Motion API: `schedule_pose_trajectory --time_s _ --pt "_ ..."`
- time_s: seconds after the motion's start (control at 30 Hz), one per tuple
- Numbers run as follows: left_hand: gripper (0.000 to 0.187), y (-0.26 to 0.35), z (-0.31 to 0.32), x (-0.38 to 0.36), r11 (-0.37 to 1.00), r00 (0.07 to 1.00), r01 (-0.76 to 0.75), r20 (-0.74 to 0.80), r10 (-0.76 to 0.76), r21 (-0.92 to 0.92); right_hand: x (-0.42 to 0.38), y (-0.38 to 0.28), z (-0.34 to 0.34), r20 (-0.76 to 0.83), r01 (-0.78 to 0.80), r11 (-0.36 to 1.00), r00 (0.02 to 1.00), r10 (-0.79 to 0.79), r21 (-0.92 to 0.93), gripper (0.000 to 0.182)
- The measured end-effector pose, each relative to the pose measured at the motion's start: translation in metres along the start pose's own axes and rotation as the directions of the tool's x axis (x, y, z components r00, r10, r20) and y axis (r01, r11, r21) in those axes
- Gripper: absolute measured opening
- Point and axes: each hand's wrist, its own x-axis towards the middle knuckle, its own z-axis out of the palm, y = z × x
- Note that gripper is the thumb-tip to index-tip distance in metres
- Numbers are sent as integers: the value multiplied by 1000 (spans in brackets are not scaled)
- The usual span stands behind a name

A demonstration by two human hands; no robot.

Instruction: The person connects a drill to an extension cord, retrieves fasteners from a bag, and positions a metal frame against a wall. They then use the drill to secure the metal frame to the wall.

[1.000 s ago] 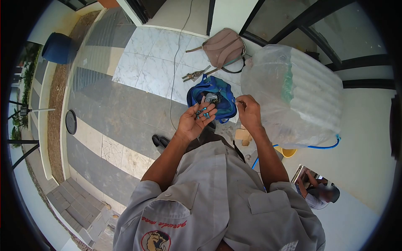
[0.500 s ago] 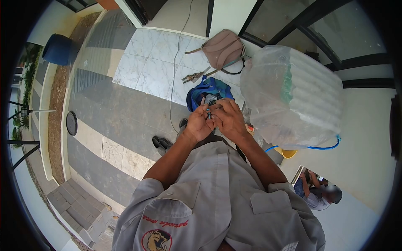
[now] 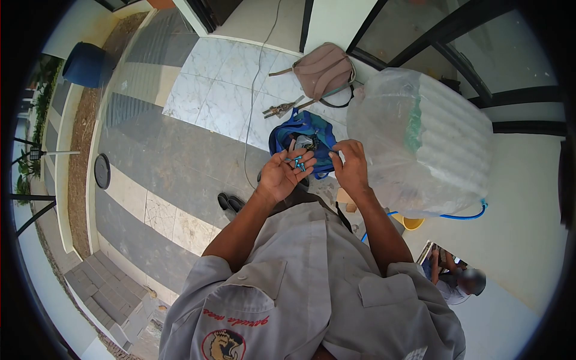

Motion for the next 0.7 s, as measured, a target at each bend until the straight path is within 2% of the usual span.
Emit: schedule_pose_trajectory --time_s 0.1,0.2,0.3,0.4,0.53,0.63,0.7 --pt "53 1 3 -4 1000 1000 -15 -8 15 -6 0 3 0 -31 -9 999 999 8 -34 15" --pt "53 2 17 -8 999 1000 -17 -16 16 -32 2 -24 -7 16 -35 996 999 34 81 14" --pt "54 -2 9 -1 998 999 -13 43 15 -54 2 -52 -2 137 45 986 988 -67 158 12" --pt "55 -5 12 1 999 995 4 96 0 -48 -1 -63 17 119 137 985 982 -149 100 13" --pt "56 -7 8 5 998 983 35 185 -24 -59 -2 -66 19 144 162 987 976 -163 24 15" --pt "54 -14 22 0 998 1000 1 -7 -2 -64 -10 -56 31 170 186 982 969 -180 -19 13" --pt "53 -20 15 -1 998 998 35 49 -33 -44 -15 -56 39 171 214 975 964 -202 -53 12"
